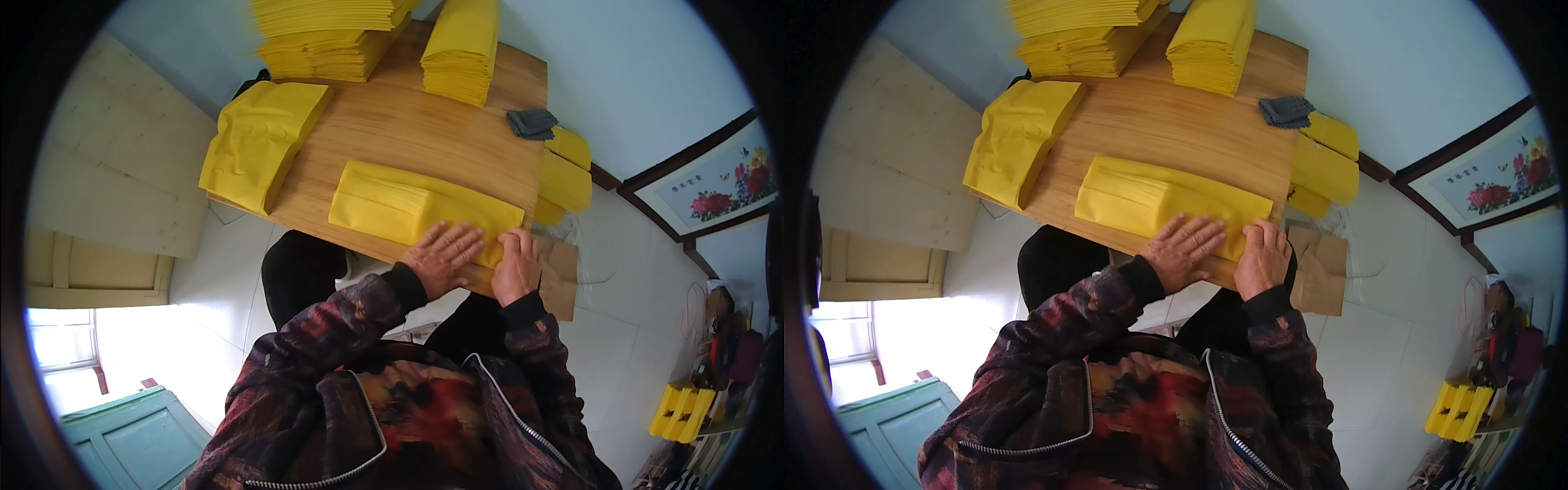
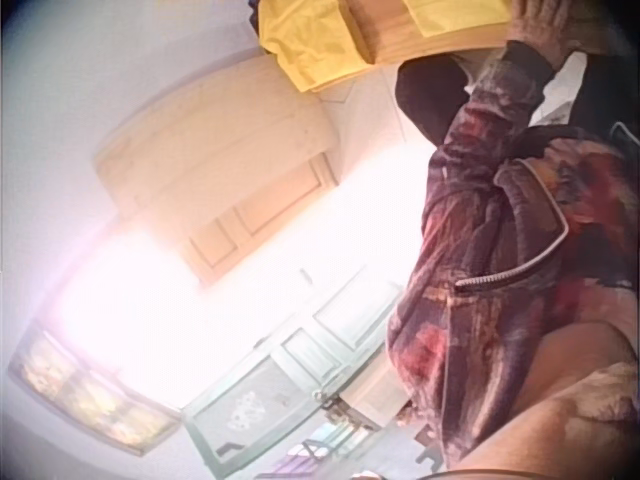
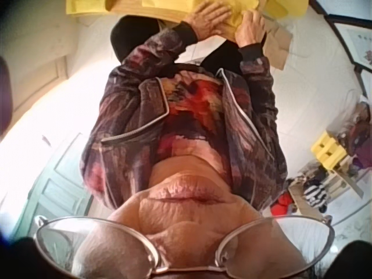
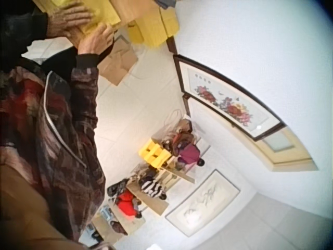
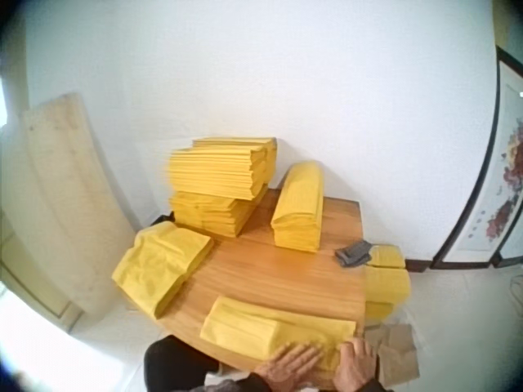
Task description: The person folds yellow paper sheets on a wooden table, repeatedly folding each sheet in half and pressing the creases. The person stacks the folded sheets into a growing pile on the table.
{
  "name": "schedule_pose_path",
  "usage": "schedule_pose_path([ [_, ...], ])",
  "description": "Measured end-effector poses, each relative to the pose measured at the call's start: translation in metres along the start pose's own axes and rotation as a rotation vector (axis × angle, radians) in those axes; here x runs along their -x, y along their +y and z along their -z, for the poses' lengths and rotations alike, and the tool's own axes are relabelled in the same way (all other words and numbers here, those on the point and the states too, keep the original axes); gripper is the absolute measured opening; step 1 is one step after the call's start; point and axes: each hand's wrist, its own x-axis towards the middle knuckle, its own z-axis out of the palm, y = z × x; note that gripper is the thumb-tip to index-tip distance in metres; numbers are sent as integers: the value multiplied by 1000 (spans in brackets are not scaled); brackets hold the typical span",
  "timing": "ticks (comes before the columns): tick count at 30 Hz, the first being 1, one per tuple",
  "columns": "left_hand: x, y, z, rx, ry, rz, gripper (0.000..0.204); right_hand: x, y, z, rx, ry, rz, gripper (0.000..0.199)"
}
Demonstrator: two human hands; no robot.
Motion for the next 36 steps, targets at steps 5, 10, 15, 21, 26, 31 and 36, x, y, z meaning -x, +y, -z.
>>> schedule_pose_path([
  [5,12,-33,0,-51,-80,174,81,0,1,-1,18,5,21,30],
  [10,23,-49,7,-54,-6,205,79,1,0,-1,-10,30,22,33],
  [15,27,-63,13,-117,-2,220,78,0,0,0,6,-3,8,33],
  [21,42,-83,39,-109,8,376,83,2,2,-3,-22,29,-1,33],
  [26,45,-114,62,-91,-7,391,82,4,2,-5,-65,101,-15,33],
  [31,31,-137,70,56,-103,313,79,5,-1,-4,-71,107,-34,36],
  [36,41,-147,75,134,-160,352,80,5,-1,-4,-56,104,-53,37],
])
